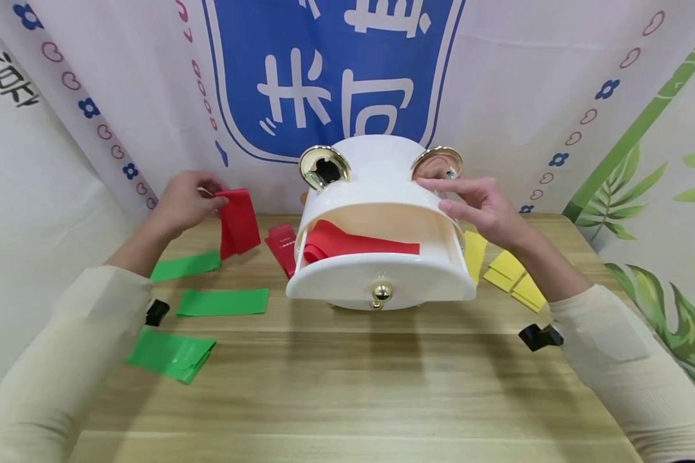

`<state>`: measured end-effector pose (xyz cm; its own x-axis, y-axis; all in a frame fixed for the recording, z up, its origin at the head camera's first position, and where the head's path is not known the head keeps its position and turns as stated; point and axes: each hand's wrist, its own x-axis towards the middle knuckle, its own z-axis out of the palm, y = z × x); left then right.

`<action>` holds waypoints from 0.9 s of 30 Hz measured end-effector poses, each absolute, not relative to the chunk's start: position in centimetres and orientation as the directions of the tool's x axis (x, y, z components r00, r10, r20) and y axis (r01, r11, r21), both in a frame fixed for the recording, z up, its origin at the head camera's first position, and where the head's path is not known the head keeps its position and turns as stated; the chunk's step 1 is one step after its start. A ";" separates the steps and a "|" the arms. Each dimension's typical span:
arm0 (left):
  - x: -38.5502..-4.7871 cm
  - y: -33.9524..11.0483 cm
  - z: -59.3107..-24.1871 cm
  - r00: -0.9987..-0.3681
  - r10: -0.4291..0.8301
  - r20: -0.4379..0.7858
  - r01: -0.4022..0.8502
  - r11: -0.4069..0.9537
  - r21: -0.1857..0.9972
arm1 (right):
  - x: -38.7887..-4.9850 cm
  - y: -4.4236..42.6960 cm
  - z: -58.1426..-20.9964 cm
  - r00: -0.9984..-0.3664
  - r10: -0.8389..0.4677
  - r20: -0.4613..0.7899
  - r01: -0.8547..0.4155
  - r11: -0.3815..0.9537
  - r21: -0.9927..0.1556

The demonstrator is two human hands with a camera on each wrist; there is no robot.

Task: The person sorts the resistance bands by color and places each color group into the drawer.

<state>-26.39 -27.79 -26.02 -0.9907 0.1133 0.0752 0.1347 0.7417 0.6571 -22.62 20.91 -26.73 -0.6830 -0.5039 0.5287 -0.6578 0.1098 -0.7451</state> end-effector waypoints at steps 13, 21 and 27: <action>-21.7 -24.8 -20.2 -0.959 0.039 0.282 0.221 0.725 0.652 | -22.6 20.8 -26.6 -0.685 -0.497 0.532 -0.659 0.113 -0.743; -19.8 -22.7 -18.1 -0.876 0.055 0.479 0.407 0.615 0.675 | -22.6 20.9 -26.8 -0.680 -0.493 0.543 -0.665 0.104 -0.739; -19.2 -21.3 -17.3 -0.815 0.064 0.576 0.516 0.534 0.670 | -22.6 20.8 -26.8 -0.671 -0.497 0.549 -0.673 0.099 -0.733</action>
<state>-19.21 -21.30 -17.29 -0.8150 0.0640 0.5759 0.5155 0.5338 0.6703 -22.56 20.80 -26.80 -0.6715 -0.4975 0.5492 -0.6729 0.0989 -0.7331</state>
